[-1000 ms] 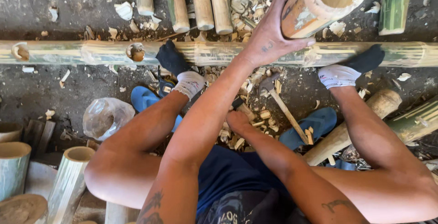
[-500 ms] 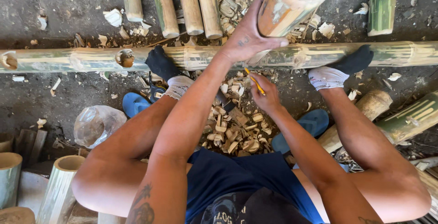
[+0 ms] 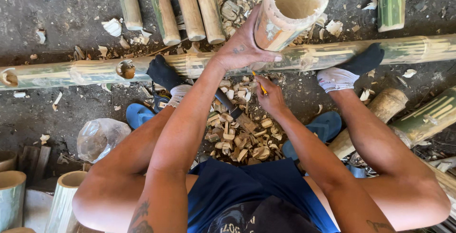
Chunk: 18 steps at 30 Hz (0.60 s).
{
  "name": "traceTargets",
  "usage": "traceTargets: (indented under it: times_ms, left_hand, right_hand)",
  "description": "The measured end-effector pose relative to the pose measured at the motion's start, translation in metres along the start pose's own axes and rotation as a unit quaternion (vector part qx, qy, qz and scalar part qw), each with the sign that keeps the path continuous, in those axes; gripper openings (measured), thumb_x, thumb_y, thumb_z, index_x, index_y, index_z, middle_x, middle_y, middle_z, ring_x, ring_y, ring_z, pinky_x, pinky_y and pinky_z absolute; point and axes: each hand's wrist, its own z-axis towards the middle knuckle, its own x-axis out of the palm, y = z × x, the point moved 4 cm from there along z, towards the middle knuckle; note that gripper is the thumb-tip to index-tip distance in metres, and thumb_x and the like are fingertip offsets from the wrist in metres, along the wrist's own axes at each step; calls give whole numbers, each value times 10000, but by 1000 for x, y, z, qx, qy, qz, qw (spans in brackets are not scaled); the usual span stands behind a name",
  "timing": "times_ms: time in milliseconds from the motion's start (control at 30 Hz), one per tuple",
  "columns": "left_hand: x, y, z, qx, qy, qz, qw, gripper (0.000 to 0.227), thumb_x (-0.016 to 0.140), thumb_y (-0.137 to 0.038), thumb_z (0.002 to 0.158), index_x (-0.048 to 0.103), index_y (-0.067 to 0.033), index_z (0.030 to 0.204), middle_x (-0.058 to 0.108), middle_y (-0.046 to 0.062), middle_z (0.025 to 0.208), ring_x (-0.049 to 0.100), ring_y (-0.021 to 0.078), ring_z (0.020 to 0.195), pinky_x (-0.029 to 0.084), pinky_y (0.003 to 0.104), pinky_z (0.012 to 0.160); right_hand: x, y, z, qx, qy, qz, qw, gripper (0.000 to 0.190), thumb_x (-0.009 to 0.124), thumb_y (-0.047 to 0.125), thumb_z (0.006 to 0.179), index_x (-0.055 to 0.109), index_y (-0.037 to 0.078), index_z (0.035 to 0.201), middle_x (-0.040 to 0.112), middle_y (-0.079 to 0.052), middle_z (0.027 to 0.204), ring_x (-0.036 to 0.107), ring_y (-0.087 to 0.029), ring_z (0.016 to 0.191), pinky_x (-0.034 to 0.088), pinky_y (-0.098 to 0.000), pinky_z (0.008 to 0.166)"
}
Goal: The person sits on the ground and uses a hammer and chisel to hollow out and shape a bamboo segment. They repeatedly strike the chisel to remove material, rotate the bamboo, and inspect the interior cavity throughout the process.
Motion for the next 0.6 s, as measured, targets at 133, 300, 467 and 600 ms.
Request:
traceTargets:
  times_ms: [133,300,467,600]
  left_hand:
    - [0,-6,-4,7,-6,-19,1000,1273,1034,-335,678,224,-66,1623,406,156,1639,368,279,1556,266,414,1331]
    - [-1,-7,0,-7,1,-46,999,1274,1028,-310,665,216,-66,1616,426,150,1627,388,267,1541,267,396,1323]
    - [-1,-7,0,10,6,-66,998,1276,1028,-296,682,196,-62,1621,429,155,1625,392,269,1543,274,392,1326]
    - [0,-3,-3,9,-6,-42,999,1323,1045,-316,697,147,-51,1632,357,172,1660,320,288,1575,233,423,1330]
  right_hand:
    - [3,-5,-5,57,1,-3,998,289,579,25,998,682,14,1267,692,-261,1230,769,-271,874,618,-293,638]
    - [-22,-19,-4,112,-29,-12,993,249,579,24,987,718,2,1192,747,-221,1124,771,-234,725,601,-306,463]
    - [-47,-18,10,6,-72,27,997,266,562,-16,987,727,-6,1196,771,-189,1007,767,-235,834,650,-318,656]
    - [-55,-28,21,83,-84,40,992,259,512,-21,1009,734,4,1141,783,-157,950,776,-194,810,660,-301,724]
